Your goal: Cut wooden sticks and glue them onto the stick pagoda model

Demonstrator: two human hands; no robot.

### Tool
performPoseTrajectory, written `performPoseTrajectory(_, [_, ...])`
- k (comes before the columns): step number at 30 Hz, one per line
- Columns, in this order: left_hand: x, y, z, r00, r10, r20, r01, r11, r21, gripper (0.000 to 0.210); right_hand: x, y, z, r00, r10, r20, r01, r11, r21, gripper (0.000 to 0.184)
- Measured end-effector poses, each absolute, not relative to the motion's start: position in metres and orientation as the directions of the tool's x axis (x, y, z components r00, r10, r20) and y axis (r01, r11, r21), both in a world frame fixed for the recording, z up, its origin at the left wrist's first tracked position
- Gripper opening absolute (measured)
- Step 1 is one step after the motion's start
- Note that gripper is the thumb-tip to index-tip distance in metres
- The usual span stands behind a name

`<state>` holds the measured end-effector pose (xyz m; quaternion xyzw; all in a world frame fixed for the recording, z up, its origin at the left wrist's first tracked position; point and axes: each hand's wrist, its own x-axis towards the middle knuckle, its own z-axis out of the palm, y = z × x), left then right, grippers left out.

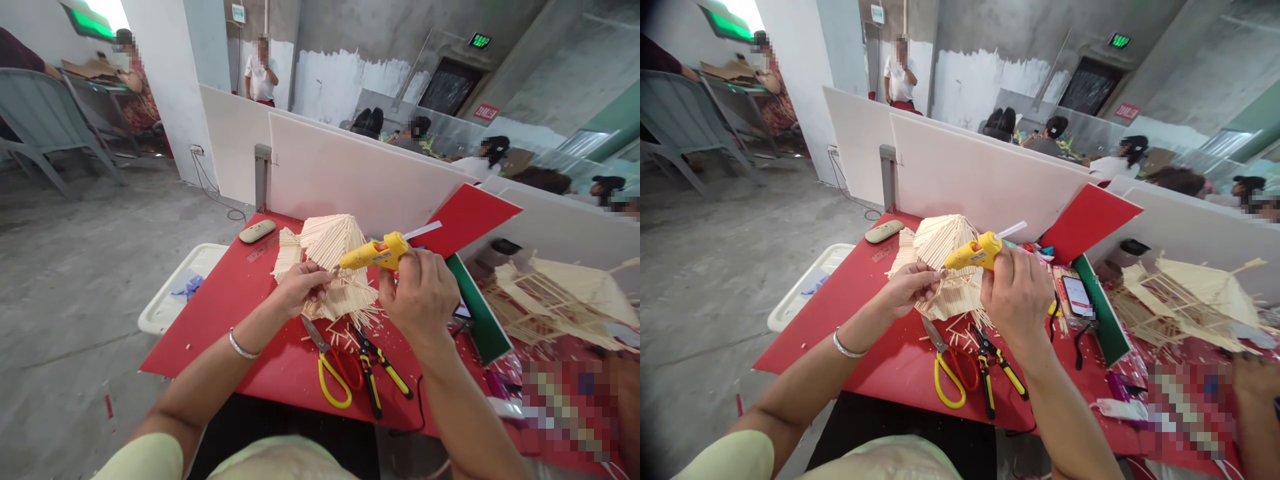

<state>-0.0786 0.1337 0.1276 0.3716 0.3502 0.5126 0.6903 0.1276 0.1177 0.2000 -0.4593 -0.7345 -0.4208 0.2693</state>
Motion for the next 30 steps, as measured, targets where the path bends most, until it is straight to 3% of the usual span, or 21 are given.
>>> performPoseTrajectory(17, [-0.0792, 0.1351, 0.1213, 0.225, 0.970, -0.095, -0.438, 0.188, 0.879, 0.025, 0.1230, 0.1147, 0.2065, -0.489, 0.426, 0.762, 0.871, 0.194, 0.451, 0.029])
performPoseTrajectory(30, [-0.0794, 0.1360, 0.1205, 0.219, 0.972, -0.090, -0.443, 0.181, 0.878, 0.025, 0.1214, 0.1150, 0.2080, -0.495, 0.408, 0.767, 0.869, 0.225, 0.441, 0.026])
